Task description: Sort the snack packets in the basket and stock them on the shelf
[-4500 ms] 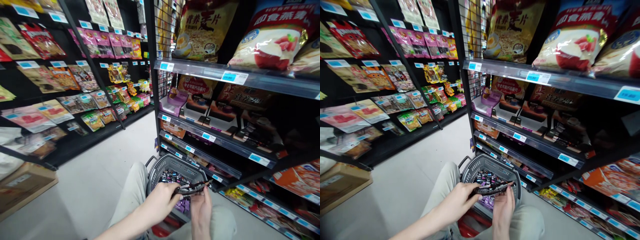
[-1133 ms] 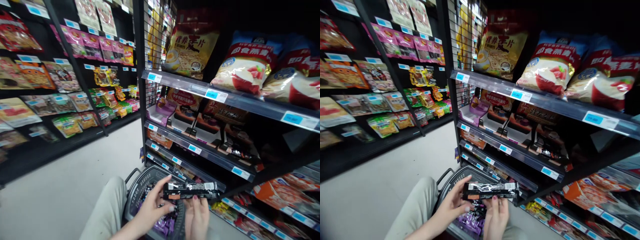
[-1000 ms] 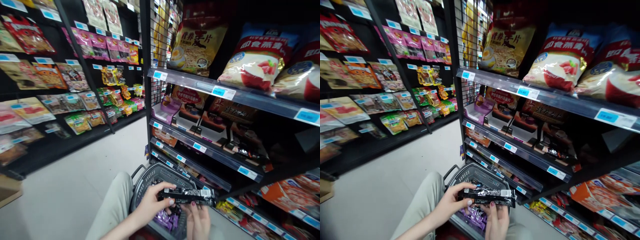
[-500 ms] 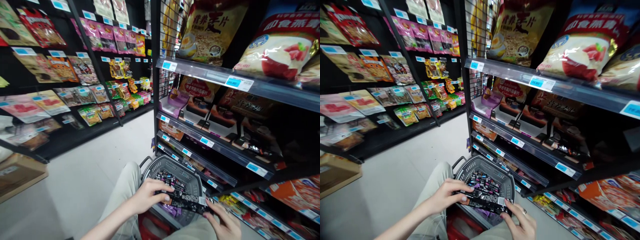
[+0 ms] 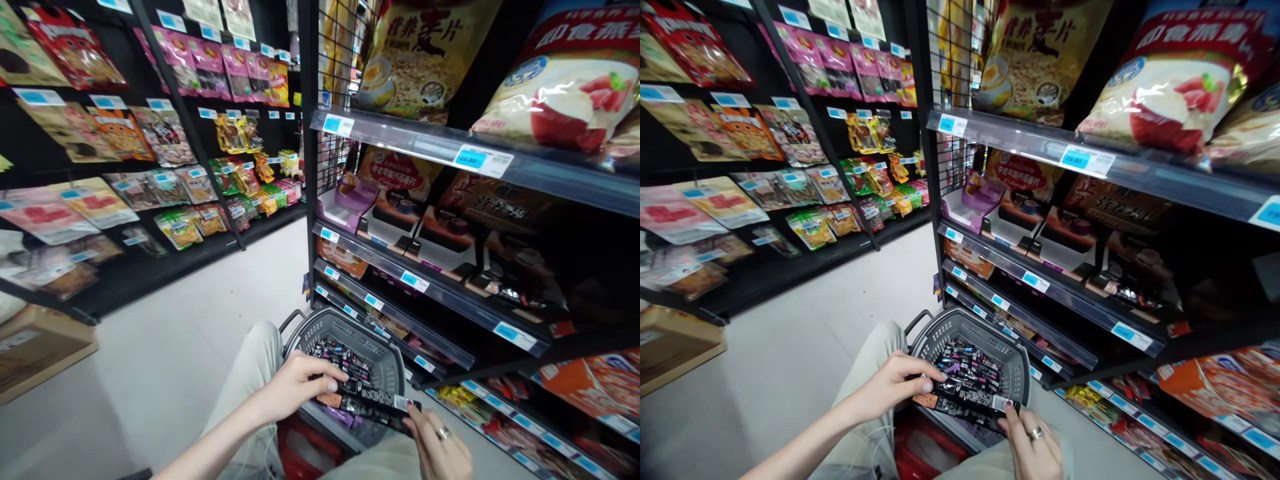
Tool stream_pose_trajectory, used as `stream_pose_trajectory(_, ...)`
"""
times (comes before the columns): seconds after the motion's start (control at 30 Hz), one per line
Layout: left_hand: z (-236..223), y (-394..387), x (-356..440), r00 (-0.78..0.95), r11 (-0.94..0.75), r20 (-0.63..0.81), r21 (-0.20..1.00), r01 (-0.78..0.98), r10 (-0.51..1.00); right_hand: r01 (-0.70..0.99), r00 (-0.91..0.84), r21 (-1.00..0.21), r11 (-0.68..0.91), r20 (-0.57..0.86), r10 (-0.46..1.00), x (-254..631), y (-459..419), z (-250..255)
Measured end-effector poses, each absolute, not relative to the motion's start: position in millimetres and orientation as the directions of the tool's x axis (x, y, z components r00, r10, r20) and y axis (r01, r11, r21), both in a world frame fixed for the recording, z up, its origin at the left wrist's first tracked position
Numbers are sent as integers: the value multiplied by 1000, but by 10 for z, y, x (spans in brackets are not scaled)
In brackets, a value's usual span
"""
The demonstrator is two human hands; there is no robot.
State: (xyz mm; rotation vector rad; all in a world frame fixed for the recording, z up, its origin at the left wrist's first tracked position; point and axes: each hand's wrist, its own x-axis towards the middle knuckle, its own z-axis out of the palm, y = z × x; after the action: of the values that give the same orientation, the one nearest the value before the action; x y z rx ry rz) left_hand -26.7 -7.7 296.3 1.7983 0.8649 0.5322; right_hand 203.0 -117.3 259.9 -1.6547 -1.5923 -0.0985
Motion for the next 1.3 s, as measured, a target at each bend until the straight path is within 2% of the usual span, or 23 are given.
stream_pose_trajectory(0.13, 2949, -77, -256, 629, -162, -65, 941, 297, 775, 780, 204, -601, 176, 509, 836, 2092, -1152, 2612)
stream_pose_trajectory(0.27, 2949, -83, -262, 598, -127, -52, 959, 253, 800, 683, 293, -729, 47, 333, 896, 2159, -1146, 2644)
stream_pose_trajectory(0.4, 2931, -70, -302, 599, -126, -41, 964, 234, 799, 438, 328, -893, -103, 51, 943, 2079, -1139, 2696)
stream_pose_trajectory(0.57, 2946, -84, -307, 625, -133, -39, 965, 226, 779, 57, 457, -978, -201, -154, 876, 1949, -1083, 2716)
stream_pose_trajectory(0.63, 2961, -104, -292, 615, -130, -38, 965, 227, 788, 28, 440, -983, -180, -149, 885, 1957, -1069, 2677)
stream_pose_trajectory(0.77, 2972, -146, -279, 571, -125, -49, 957, 263, 820, 55, 401, -998, -44, -19, 916, 2035, -1108, 2520)
stream_pose_trajectory(0.9, 2960, -161, -296, 573, -117, -72, 951, 287, 816, -118, 371, -991, -64, -104, 923, 2035, -1187, 2398)
stream_pose_trajectory(1.07, 2971, -143, -331, 643, -96, -75, 969, 228, 762, -276, 494, -961, 2, -140, 858, 1932, -1235, 2376)
stream_pose_trajectory(1.2, 3051, -140, -371, 681, -139, -93, 950, 278, 727, -279, 595, -958, 70, -115, 796, 1870, -1248, 2351)
stream_pose_trajectory(1.3, 3094, -182, -359, 703, -165, -113, 935, 314, 702, -294, 688, -952, 86, -149, 710, 1828, -1242, 2316)
